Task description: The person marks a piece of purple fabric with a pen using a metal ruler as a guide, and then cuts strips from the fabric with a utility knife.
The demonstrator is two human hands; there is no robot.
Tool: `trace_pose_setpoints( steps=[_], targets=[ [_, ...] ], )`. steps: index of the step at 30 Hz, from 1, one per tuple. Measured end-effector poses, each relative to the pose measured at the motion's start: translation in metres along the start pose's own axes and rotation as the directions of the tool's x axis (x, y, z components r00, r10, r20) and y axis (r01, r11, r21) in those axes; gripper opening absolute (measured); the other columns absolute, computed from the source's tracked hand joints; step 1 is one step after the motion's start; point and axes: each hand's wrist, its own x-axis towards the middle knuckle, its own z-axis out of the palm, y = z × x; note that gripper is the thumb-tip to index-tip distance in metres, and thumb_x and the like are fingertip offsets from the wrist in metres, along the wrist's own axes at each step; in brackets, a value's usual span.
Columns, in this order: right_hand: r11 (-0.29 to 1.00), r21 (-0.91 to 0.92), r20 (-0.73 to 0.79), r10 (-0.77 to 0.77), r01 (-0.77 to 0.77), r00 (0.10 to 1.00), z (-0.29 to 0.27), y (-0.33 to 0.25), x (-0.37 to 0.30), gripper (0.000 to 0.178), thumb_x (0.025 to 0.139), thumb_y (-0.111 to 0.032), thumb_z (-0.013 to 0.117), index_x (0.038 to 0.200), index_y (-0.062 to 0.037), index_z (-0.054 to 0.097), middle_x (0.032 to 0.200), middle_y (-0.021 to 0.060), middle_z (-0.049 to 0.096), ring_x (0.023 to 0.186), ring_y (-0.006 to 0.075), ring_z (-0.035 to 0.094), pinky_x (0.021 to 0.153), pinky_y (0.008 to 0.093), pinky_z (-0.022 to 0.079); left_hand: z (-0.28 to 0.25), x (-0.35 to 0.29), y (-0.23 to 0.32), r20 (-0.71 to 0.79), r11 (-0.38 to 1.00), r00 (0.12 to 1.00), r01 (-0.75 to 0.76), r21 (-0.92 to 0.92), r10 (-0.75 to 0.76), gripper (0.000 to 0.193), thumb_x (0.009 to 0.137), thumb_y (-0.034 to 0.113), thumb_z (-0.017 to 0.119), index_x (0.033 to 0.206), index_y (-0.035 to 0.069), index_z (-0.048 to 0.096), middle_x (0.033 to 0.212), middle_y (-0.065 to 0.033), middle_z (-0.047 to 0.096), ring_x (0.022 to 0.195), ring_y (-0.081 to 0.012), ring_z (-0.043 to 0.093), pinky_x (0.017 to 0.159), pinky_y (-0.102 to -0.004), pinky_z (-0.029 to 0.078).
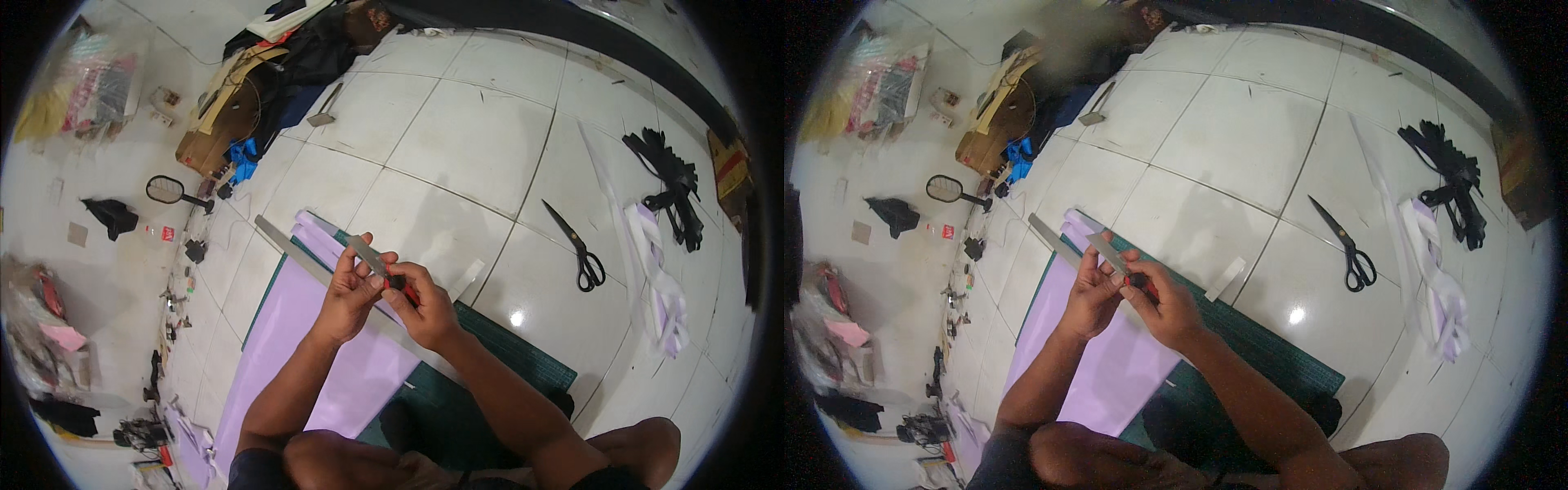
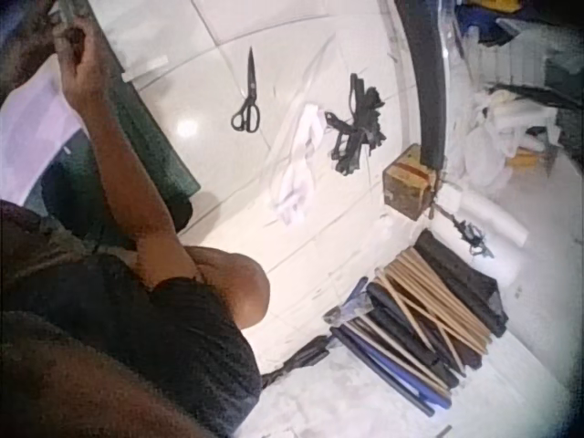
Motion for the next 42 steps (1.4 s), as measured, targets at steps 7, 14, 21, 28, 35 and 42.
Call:
trace_pose_setpoints(
  steps=[7, 14, 21, 28, 35, 42],
  targets=[
    [0.995, -0.084, 0.051, -0.044, 0.048, 0.998, 0.041, 0.005, -0.013, 0.026, 0.100, -0.022, 0.059, 0.121, -0.0071, 0.054, 0.095, 0.0130, 0.068, 0.080, 0.0245, 0.067, 0.073, 0.0348, 0.053, -0.031, -0.035, 0.003, -0.012, 0.998, 0.999, -0.051, -0.027, 0.050, 0.066, 0.097, 0.003, 0.057, 0.153, 0.021, 0.026, 0.132, -0.0110, 0.060, 0.120, -0.0238, 0.059, 0.098, -0.0430, 0.050],
    [0.993, -0.119, 0.109, 0.032, -0.019, 0.994, 0.067, 0.014, -0.024, 0.019, 0.098, -0.015, 0.062, 0.114, -0.0053, 0.056, 0.083, 0.0027, 0.061, 0.067, 0.0064, 0.053, 0.060, 0.0239, 0.044, -0.060, -0.055, -0.010, 0.021, 0.984, 0.995, -0.098, -0.146, 0.102, 0.061, 0.098, 0.003, 0.057, 0.151, 0.014, 0.029, 0.128, -0.0118, 0.061, 0.117, -0.0222, 0.060, 0.097, -0.0406, 0.050],
    [0.975, -0.167, 0.140, 0.170, -0.146, 0.975, 0.077, 0.023, -0.031, 0.034, 0.099, -0.030, 0.061, 0.123, -0.0081, 0.052, 0.086, 0.0116, 0.067, 0.071, 0.0217, 0.067, 0.067, 0.0354, 0.052, -0.080, -0.062, -0.021, 0.026, 0.975, 0.995, -0.092, -0.204, 0.099, 0.056, 0.096, 0.001, 0.059, 0.147, 0.010, 0.037, 0.125, -0.0104, 0.062, 0.116, -0.0225, 0.060, 0.099, -0.0405, 0.049],
    [0.972, -0.120, 0.190, 0.223, -0.203, 0.956, 0.085, 0.014, -0.030, 0.031, 0.097, -0.021, 0.063, 0.124, -0.0071, 0.057, 0.093, 0.0060, 0.069, 0.070, 0.0122, 0.061, 0.066, 0.0295, 0.050, -0.094, -0.067, -0.027, -0.004, 0.976, 0.998, -0.069, -0.208, 0.070, 0.041, 0.099, 0.007, 0.057, 0.139, 0.008, 0.048, 0.126, -0.0062, 0.062, 0.116, -0.0203, 0.060, 0.094, -0.0385, 0.051],
    [0.967, 0.014, 0.162, 0.247, -0.253, 0.955, 0.077, 0.035, -0.034, 0.028, 0.090, -0.006, 0.067, 0.118, -0.0082, 0.066, 0.091, -0.0018, 0.068, 0.070, 0.0042, 0.054, 0.064, 0.0212, 0.047, -0.088, -0.066, -0.035, -0.042, 0.962, 0.999, -0.035, -0.272, 0.025, 0.040, 0.099, 0.007, 0.055, 0.139, 0.008, 0.049, 0.128, -0.0058, 0.061, 0.115, -0.0189, 0.060, 0.093, -0.0381, 0.051],
    [0.976, 0.031, 0.206, 0.204, -0.214, 0.957, 0.085, 0.023, -0.036, 0.034, 0.093, -0.009, 0.068, 0.126, -0.0088, 0.061, 0.099, 0.0012, 0.068, 0.074, 0.0053, 0.057, 0.066, 0.0224, 0.049, -0.099, -0.065, -0.029, -0.050, 0.971, 0.999, -0.019, -0.240, 0.007, 0.042, 0.098, 0.008, 0.057, 0.140, 0.007, 0.048, 0.128, -0.0062, 0.061, 0.117, -0.0198, 0.060, 0.097, -0.0395, 0.050]
  ],
)
